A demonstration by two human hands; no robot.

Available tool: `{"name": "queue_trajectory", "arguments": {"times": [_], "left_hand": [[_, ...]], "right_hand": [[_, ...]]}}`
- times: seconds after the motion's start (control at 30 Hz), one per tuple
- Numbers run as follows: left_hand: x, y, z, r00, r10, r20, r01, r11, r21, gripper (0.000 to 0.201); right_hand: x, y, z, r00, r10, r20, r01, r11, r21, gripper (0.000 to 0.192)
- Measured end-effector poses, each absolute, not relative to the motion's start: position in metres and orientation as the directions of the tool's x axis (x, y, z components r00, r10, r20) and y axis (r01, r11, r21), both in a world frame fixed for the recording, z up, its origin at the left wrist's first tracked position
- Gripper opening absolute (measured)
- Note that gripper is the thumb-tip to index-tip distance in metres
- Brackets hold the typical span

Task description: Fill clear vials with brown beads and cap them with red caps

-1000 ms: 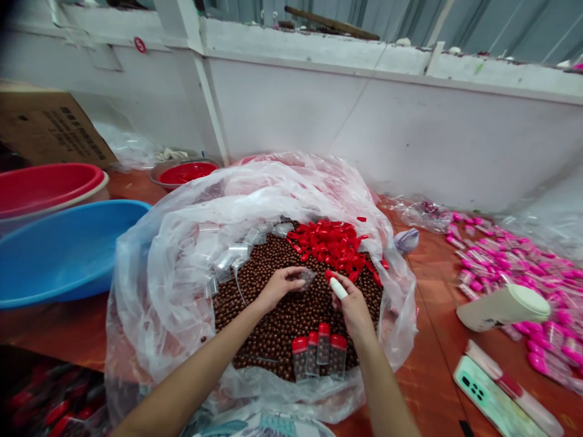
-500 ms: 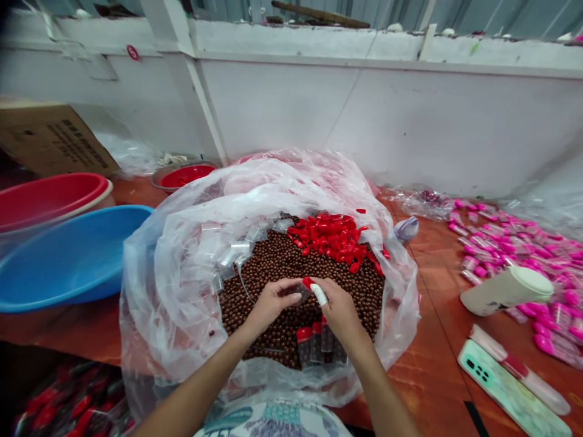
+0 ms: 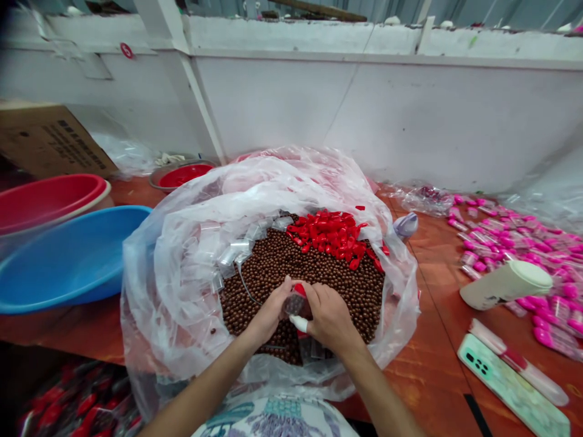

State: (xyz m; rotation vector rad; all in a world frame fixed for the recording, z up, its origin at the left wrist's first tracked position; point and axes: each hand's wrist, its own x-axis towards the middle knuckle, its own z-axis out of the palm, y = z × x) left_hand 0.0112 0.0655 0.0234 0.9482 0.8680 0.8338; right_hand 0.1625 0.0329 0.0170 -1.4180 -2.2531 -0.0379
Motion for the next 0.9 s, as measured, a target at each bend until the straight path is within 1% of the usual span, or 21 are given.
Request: {"name": "queue_trajectory", "arguments": {"times": [0.07,0.17,0.23,0.3,0.37,0.4,0.43,0.47,0.5,0.53,0.57,0.63,0.73,0.8,0.83,0.9], "left_hand": [[0.017,0.06,0.018,0.399,0.869,-0.294,-0.225,0.403,0.887,0.049],[0.022,0.053,0.009,0.289,0.926,-0.245,-0.252,0.32,0.913,0.04],[0.022,0.051,0.006,0.269,0.931,-0.247,-0.292,0.323,0.9,0.038],[0.02,0.05,0.008,0.31,0.903,-0.296,-0.349,0.398,0.848,0.043],[0.015,0.051,0.014,0.353,0.874,-0.335,-0.391,0.462,0.796,0.048],[0.013,0.051,0.017,0.369,0.862,-0.348,-0.395,0.485,0.78,0.05],[0.011,0.052,0.021,0.384,0.849,-0.362,-0.389,0.505,0.771,0.051],[0.01,0.052,0.023,0.398,0.838,-0.374,-0.376,0.521,0.766,0.052],[0.009,0.052,0.025,0.41,0.827,-0.384,-0.361,0.534,0.764,0.052],[0.009,0.052,0.026,0.426,0.815,-0.392,-0.344,0.546,0.764,0.052],[0.01,0.051,0.025,0.436,0.808,-0.396,-0.331,0.553,0.765,0.051],[0.013,0.05,0.023,0.426,0.815,-0.392,-0.328,0.543,0.773,0.05],[0.018,0.048,0.02,0.405,0.815,-0.414,-0.326,0.552,0.767,0.058],[0.02,0.048,0.021,0.418,0.788,-0.451,-0.303,0.589,0.749,0.066],[0.02,0.048,0.021,0.423,0.781,-0.46,-0.294,0.598,0.745,0.066],[0.02,0.048,0.023,0.409,0.799,-0.441,-0.301,0.574,0.761,0.059]], "right_hand": [[0.157,0.031,0.015,-0.369,0.833,0.411,0.844,0.486,-0.226,0.052],[0.152,0.028,0.015,-0.388,0.825,0.412,0.829,0.507,-0.235,0.05],[0.153,0.027,0.017,-0.4,0.83,0.389,0.801,0.523,-0.292,0.051],[0.158,0.025,0.019,-0.375,0.86,0.347,0.757,0.5,-0.42,0.06],[0.164,0.024,0.018,-0.247,0.93,0.271,0.714,0.364,-0.599,0.069],[0.167,0.023,0.016,-0.156,0.963,0.218,0.673,0.265,-0.691,0.067],[0.169,0.022,0.014,-0.075,0.985,0.158,0.614,0.17,-0.771,0.06],[0.171,0.021,0.012,-0.016,0.994,0.107,0.545,0.098,-0.833,0.048],[0.171,0.02,0.01,0.02,0.997,0.078,0.482,0.059,-0.874,0.036],[0.171,0.02,0.009,0.036,0.996,0.076,0.439,0.052,-0.897,0.029],[0.169,0.019,0.008,0.045,0.994,0.099,0.429,0.07,-0.9,0.028],[0.164,0.018,0.011,0.024,0.982,0.189,0.503,0.152,-0.851,0.034],[0.156,0.016,0.017,-0.145,0.943,0.3,0.661,0.317,-0.68,0.061],[0.151,0.014,0.02,-0.222,0.916,0.335,0.727,0.384,-0.569,0.072],[0.15,0.014,0.021,-0.234,0.907,0.35,0.753,0.397,-0.525,0.073],[0.148,0.014,0.02,-0.241,0.891,0.385,0.793,0.41,-0.451,0.071]]}}
